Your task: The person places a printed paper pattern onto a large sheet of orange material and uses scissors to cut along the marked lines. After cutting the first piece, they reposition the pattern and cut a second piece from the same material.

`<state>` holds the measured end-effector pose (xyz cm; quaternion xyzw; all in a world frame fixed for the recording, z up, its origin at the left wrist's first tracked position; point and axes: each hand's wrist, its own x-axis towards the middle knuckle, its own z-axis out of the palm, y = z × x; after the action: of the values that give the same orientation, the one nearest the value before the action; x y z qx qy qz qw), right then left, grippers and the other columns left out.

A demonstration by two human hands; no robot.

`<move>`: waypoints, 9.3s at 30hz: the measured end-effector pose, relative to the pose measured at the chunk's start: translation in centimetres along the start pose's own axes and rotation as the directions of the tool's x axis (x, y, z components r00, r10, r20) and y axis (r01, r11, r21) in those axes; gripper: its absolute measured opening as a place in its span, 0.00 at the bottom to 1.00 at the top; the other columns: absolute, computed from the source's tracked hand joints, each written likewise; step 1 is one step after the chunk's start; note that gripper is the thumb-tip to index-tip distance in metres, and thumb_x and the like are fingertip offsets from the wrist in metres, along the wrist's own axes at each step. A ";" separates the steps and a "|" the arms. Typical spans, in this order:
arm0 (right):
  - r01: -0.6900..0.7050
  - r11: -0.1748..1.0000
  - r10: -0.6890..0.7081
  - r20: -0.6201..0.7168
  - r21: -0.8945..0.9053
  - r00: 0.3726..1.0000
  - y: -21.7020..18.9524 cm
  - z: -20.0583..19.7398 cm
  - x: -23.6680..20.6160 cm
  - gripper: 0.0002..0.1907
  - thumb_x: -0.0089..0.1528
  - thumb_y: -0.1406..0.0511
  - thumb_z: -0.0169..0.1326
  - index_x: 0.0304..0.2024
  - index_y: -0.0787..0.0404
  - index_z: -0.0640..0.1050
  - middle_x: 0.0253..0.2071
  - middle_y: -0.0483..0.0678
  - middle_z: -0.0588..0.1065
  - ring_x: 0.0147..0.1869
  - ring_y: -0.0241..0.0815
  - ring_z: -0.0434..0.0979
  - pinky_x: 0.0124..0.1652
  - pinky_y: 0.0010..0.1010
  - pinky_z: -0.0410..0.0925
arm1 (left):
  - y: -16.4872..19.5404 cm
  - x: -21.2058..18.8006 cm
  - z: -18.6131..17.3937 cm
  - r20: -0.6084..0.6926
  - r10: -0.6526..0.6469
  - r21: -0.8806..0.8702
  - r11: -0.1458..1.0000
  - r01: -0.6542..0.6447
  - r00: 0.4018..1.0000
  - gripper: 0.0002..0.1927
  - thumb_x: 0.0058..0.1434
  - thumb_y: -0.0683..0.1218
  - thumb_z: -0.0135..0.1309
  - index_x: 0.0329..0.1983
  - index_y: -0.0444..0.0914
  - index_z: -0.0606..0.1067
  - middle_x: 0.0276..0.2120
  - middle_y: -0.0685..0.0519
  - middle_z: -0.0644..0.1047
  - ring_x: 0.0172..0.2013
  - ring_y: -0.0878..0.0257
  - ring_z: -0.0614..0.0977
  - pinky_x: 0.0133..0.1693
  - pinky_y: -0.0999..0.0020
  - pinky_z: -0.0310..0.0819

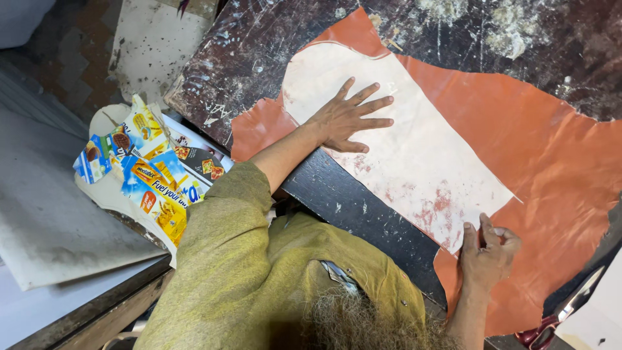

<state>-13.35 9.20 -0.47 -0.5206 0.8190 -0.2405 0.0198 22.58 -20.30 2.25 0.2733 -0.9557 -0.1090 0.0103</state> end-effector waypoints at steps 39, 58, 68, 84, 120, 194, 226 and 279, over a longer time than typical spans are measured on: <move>-0.439 0.449 0.446 0.230 0.778 0.865 7.2 -2.4 0.6 0.26 0.57 0.80 0.52 0.58 0.64 0.69 0.49 0.50 0.70 0.47 0.34 0.78 0.47 0.21 0.75 | 14.5 8.8 1.3 -0.313 0.146 -0.088 0.979 -0.182 0.938 0.23 0.64 0.56 0.57 0.60 0.44 0.74 0.66 0.49 0.69 0.65 0.49 0.69 0.62 0.42 0.64; -0.491 0.463 0.442 0.289 0.738 0.850 6.5 -0.3 11.4 0.11 0.62 0.74 0.62 0.46 0.69 0.77 0.30 0.48 0.78 0.29 0.30 0.78 0.30 0.21 0.72 | 26.6 17.3 2.5 0.049 0.223 0.057 0.972 -0.226 0.973 0.55 0.38 0.68 0.69 0.65 0.37 0.67 0.67 0.54 0.61 0.55 0.52 0.67 0.37 0.54 0.71; -0.521 0.561 0.462 0.280 0.643 0.842 6.7 0.2 12.0 0.08 0.61 0.72 0.63 0.42 0.68 0.80 0.24 0.46 0.78 0.24 0.29 0.75 0.25 0.20 0.67 | 26.5 17.3 3.4 0.056 0.222 0.065 0.972 -0.225 0.973 0.54 0.38 0.67 0.69 0.65 0.37 0.66 0.68 0.54 0.61 0.55 0.53 0.67 0.36 0.56 0.71; -0.457 0.502 0.503 0.182 0.734 0.845 5.1 -2.5 -8.1 0.08 0.60 0.76 0.62 0.42 0.68 0.79 0.31 0.42 0.76 0.34 0.27 0.74 0.33 0.17 0.67 | 27.3 17.0 3.6 -0.014 0.264 0.102 0.960 -0.261 0.964 0.51 0.38 0.68 0.69 0.61 0.39 0.69 0.67 0.54 0.63 0.55 0.52 0.68 0.37 0.52 0.74; -0.654 0.121 0.387 0.572 0.746 0.723 18.1 -10.9 -23.4 0.15 0.52 0.73 0.62 0.43 0.66 0.78 0.35 0.51 0.81 0.36 0.38 0.83 0.39 0.29 0.77 | 26.1 14.4 6.9 -0.179 0.281 0.013 0.959 -0.283 0.943 0.47 0.57 0.66 0.57 0.75 0.42 0.58 0.75 0.57 0.53 0.62 0.51 0.63 0.54 0.46 0.61; -0.758 0.177 0.547 0.577 0.628 0.606 -0.9 -2.7 -6.4 0.26 0.60 0.47 0.64 0.31 0.64 0.78 0.21 0.38 0.66 0.20 0.28 0.65 0.24 0.22 0.69 | 25.1 14.3 8.7 -0.216 0.298 -0.059 0.946 -0.317 0.930 0.41 0.71 0.70 0.41 0.76 0.39 0.59 0.77 0.57 0.52 0.64 0.52 0.62 0.58 0.51 0.60; -0.860 -0.109 -0.129 0.850 0.499 0.510 14.7 -5.3 -0.2 0.21 0.70 0.47 0.49 0.40 0.56 0.70 0.30 0.44 0.72 0.30 0.40 0.69 0.29 0.33 0.63 | 22.0 10.1 3.8 -0.532 -0.498 -0.324 0.867 0.378 0.685 0.29 0.60 0.52 0.55 0.65 0.41 0.69 0.70 0.50 0.62 0.66 0.47 0.65 0.61 0.45 0.60; -0.220 0.975 0.013 0.978 0.035 0.210 10.8 -5.2 21.3 0.22 0.58 0.52 0.63 0.20 0.59 0.73 0.15 0.43 0.68 0.19 0.33 0.63 0.21 0.28 0.57 | 20.1 11.0 8.1 -0.429 -0.647 -0.151 0.739 0.656 0.630 0.32 0.54 0.58 0.60 0.60 0.44 0.67 0.63 0.49 0.61 0.63 0.47 0.60 0.53 0.40 0.57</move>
<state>-33.64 -3.54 4.35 -0.4895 0.6402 0.0724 0.5876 2.11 -7.84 -1.79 0.6174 -0.7627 -0.0289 0.1908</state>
